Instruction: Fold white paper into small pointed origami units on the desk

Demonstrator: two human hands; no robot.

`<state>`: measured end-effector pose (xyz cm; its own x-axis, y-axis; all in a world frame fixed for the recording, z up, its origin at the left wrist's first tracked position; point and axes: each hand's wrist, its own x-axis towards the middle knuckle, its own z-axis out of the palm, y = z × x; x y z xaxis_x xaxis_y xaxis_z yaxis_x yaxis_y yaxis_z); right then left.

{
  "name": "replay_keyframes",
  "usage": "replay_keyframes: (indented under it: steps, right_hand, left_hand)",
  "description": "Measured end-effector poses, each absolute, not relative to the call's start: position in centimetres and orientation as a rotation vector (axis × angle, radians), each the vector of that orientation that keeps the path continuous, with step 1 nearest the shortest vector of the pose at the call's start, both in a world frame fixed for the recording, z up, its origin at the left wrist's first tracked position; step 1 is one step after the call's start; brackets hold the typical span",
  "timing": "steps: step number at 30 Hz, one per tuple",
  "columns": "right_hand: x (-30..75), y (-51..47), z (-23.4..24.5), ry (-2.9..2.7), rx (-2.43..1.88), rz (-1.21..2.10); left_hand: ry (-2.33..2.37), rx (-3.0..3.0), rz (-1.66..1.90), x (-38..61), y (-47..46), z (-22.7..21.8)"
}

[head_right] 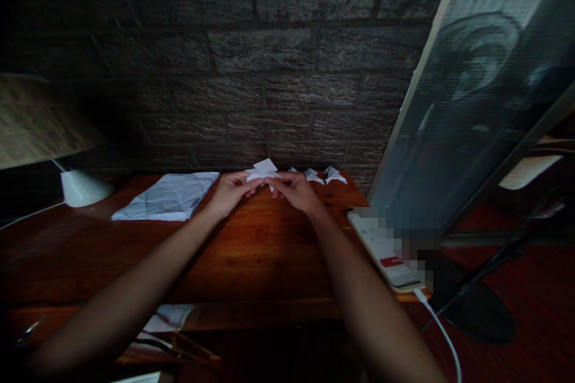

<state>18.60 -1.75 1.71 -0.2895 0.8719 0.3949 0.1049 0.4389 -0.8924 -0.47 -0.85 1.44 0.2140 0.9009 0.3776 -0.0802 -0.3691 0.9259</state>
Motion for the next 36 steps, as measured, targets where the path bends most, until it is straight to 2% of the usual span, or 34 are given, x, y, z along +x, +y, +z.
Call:
replay_keyframes:
  steps: [5, 13, 18, 23, 32, 36]
  right_hand:
    - [18.7, -1.2, 1.3, -1.673, -0.767, 0.964]
    - [19.0, -1.7, 1.6, -1.723, -0.854, 0.370]
    - [18.8, -2.5, 2.1, -1.773, -0.889, 0.235]
    - [18.5, -2.7, 2.2, -1.779, -0.871, 0.309]
    - [17.9, -1.4, 1.6, -1.519, -0.743, 0.870]
    - [17.8, -1.4, 1.8, -1.479, -0.749, 0.957]
  left_hand:
    - [0.654, 1.349, 1.328, -0.6, -0.7, 1.4]
    - [0.616, 1.123, 1.065, -0.6, -0.7, 1.5]
    - [0.638, 1.070, 1.017, -0.3, -0.9, 1.8]
    - [0.727, 1.188, 1.166, -0.1, -1.1, 1.4]
    - [0.728, 1.379, 1.293, -0.3, -0.2, 0.5]
    - [0.787, 1.452, 1.347, -0.1, -0.8, 0.9]
